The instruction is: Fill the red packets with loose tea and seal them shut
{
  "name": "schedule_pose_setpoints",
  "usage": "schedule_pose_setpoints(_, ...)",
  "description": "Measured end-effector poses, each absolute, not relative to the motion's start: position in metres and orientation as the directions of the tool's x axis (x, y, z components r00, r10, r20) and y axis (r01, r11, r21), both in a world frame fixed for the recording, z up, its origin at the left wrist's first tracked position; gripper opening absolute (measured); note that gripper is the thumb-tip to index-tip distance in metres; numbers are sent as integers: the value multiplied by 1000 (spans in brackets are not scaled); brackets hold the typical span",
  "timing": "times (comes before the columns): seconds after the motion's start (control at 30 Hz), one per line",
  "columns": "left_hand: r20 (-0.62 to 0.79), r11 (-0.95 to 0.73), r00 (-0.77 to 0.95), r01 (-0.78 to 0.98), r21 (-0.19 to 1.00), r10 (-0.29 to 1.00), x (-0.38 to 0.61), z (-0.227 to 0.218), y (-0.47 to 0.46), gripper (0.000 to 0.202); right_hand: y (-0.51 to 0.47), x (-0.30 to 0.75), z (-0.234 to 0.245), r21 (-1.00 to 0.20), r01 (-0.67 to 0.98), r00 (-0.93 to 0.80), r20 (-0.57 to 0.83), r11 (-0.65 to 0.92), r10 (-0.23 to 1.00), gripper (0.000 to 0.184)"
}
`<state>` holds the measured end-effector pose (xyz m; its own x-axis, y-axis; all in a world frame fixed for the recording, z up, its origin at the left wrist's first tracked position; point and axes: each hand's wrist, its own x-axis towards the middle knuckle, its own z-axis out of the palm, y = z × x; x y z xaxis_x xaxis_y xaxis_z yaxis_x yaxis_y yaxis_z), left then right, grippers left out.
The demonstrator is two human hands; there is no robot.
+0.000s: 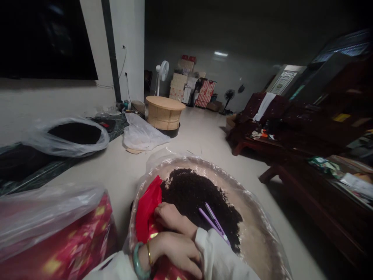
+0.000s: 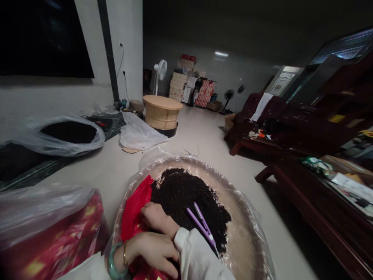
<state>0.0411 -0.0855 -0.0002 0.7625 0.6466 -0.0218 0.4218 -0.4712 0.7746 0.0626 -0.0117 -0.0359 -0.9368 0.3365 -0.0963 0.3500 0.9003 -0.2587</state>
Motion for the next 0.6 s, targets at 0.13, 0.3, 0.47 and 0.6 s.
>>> schedule_pose_setpoints(0.13, -28, -533, 793, 435, 726, 608, 45, 19, -84, 22, -1, 91, -28, -548, 371, -882, 46, 750, 469, 11)
schedule_pose_setpoints(0.3, 67, -234, 370, 429, 872, 927, 38, 37, -74, 23, 16, 163, -13, -854, 337, -585, 141, 397, 799, 4)
schedule_pose_setpoints(0.47, 237, -176, -8, 646, 743, 972, 33, 27, -44, 45, 17, 208, -8, -968, 178, -424, 86, 176, 902, 13)
schedule_pose_setpoints(0.6, 58, -77, 52, 557, 827, 997, 40, 0, -28, 28, 11, 201, -16, -915, 277, -258, 224, 294, 940, 14)
